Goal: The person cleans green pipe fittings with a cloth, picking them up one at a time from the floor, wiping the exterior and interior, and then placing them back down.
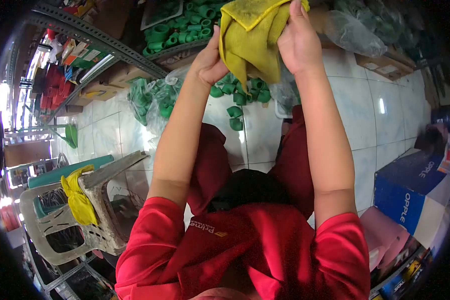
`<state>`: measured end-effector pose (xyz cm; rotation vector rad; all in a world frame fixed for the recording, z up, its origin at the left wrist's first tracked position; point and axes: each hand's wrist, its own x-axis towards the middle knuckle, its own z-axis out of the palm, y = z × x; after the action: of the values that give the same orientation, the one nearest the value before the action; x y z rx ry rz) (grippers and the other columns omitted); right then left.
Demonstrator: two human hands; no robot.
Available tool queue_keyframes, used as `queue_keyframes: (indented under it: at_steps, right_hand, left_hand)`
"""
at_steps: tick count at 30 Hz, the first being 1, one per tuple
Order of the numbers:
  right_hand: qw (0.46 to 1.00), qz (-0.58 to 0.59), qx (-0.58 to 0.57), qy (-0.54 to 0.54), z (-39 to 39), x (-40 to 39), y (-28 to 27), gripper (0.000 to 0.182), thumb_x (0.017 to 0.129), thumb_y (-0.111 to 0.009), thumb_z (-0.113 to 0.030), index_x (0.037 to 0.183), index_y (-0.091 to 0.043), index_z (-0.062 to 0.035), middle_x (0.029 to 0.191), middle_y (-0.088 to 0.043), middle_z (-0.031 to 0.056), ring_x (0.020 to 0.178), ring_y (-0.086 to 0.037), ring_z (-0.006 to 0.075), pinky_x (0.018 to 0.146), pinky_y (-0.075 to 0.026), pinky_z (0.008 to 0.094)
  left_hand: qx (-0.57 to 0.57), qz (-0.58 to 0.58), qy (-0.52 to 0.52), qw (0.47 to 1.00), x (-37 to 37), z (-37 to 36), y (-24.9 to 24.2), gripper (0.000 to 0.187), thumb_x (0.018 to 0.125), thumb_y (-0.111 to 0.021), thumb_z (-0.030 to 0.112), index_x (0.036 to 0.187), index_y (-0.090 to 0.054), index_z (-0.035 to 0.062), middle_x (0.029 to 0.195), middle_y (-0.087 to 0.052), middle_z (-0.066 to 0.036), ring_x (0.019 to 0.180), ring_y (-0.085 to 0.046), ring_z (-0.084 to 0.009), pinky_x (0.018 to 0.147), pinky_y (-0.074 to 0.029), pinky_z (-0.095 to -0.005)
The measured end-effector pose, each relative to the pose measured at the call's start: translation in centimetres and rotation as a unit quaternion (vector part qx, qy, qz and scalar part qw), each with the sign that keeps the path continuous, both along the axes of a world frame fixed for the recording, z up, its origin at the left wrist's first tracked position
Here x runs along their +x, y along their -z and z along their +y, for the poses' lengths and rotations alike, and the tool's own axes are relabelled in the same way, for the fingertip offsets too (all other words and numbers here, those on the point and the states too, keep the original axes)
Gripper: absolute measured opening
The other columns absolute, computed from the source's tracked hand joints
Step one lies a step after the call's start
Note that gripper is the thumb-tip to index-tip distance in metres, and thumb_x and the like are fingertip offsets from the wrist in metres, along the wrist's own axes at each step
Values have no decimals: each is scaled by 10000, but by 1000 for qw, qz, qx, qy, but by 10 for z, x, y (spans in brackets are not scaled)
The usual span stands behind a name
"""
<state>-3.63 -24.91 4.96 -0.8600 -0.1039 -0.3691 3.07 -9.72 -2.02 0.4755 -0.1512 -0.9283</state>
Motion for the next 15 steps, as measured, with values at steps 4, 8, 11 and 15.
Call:
queue_keyframes:
  at_steps: [4,8,11,15]
  right_hand:
    - [999,-9,29,-25,-5,-5,-5,430,884,-398,-293,1222,-336,-34,1249,-372,91,1163,-345,212,981,-254,344]
    - [997,-26,72,17,-19,0,-2,376,870,-407,-215,1194,-364,-28,1244,-377,105,1161,-348,231,981,-256,354]
    - [981,20,129,143,-40,0,-3,310,852,-425,-175,1123,-410,-25,1182,-418,104,1123,-377,251,967,-274,386]
    - [944,66,153,285,-68,-2,1,242,825,-459,-109,1048,-428,-18,1053,-464,96,1033,-429,260,934,-313,421]
  left_hand:
    - [13,52,-28,998,15,-1,23,385,892,-389,273,1158,-410,-6,1140,-483,-145,1042,-484,-245,913,-396,-375]
    - [87,116,-73,987,26,0,43,310,883,-429,240,1085,-474,9,1123,-493,-140,1009,-505,-230,822,-457,-352]
    - [483,108,-189,848,47,16,106,256,845,-482,272,1028,-536,101,1007,-568,-102,904,-547,-212,673,-469,-343]
    - [762,-564,102,301,52,46,184,262,792,-519,290,861,-630,62,889,-611,-156,816,-596,-280,684,-475,-363]
